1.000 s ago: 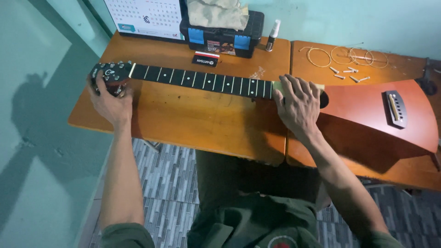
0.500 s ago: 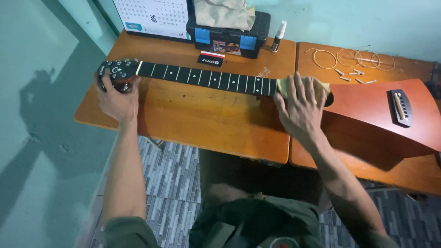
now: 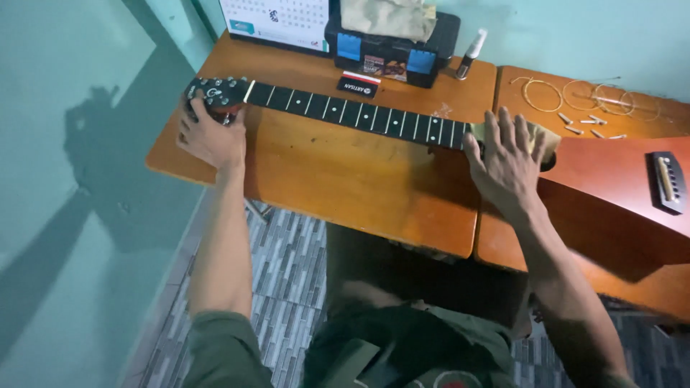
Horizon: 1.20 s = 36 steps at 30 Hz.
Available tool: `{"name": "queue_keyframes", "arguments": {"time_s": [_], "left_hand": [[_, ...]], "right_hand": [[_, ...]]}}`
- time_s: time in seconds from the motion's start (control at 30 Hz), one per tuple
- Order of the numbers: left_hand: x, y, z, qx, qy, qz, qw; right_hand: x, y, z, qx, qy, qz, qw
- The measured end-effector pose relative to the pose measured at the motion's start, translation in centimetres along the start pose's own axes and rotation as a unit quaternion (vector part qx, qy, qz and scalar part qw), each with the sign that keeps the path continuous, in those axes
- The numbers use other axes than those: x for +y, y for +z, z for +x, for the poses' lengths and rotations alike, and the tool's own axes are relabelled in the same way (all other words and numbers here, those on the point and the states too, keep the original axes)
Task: The person wipes the fretboard of a guitar with a cloth, moving from the headstock toward the body and back. The guitar neck is held steady on a wooden table while the cloth is used to clean the surface.
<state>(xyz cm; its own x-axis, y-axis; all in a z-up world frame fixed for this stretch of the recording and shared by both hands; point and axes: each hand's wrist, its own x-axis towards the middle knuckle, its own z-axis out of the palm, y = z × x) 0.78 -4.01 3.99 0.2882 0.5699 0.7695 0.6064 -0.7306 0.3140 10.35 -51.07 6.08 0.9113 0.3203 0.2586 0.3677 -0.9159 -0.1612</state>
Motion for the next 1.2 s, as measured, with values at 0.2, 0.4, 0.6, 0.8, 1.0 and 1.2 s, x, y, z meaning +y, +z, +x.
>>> {"name": "queue_keyframes", "arguments": {"time_s": [0.2,0.4,0.6,0.8,1.0,1.2], "left_hand": [[-0.6,0.8,-0.3,-0.011,0.007,0.001,1.000],[-0.2,-3.2,0.5,-0.089,0.051,-0.044,0.994],[6.7,-12.7,3.9,-0.249,0.191,-0.163,0.935],[5.0,2.1,5.4,-0.426,0.330,-0.035,0.842],[1.2,7.5,6.2,-0.423,0.247,-0.252,0.834],[3.4,3.5,6.0,-0.449,0.132,-0.299,0.832]], "right_hand": [[-4.9,-4.3,-6.8,0.020,-0.028,-0.027,0.999],[-3.1,-4.8,-6.8,-0.037,-0.039,0.008,0.999],[-0.5,-1.0,-0.3,-0.038,-0.014,0.001,0.999],[-4.0,-4.9,-6.0,-0.039,-0.024,-0.027,0.999],[-3.4,-4.8,-4.8,-0.049,-0.011,0.004,0.999],[-3.1,-2.2,0.0,-0.039,0.031,-0.006,0.999]]}}
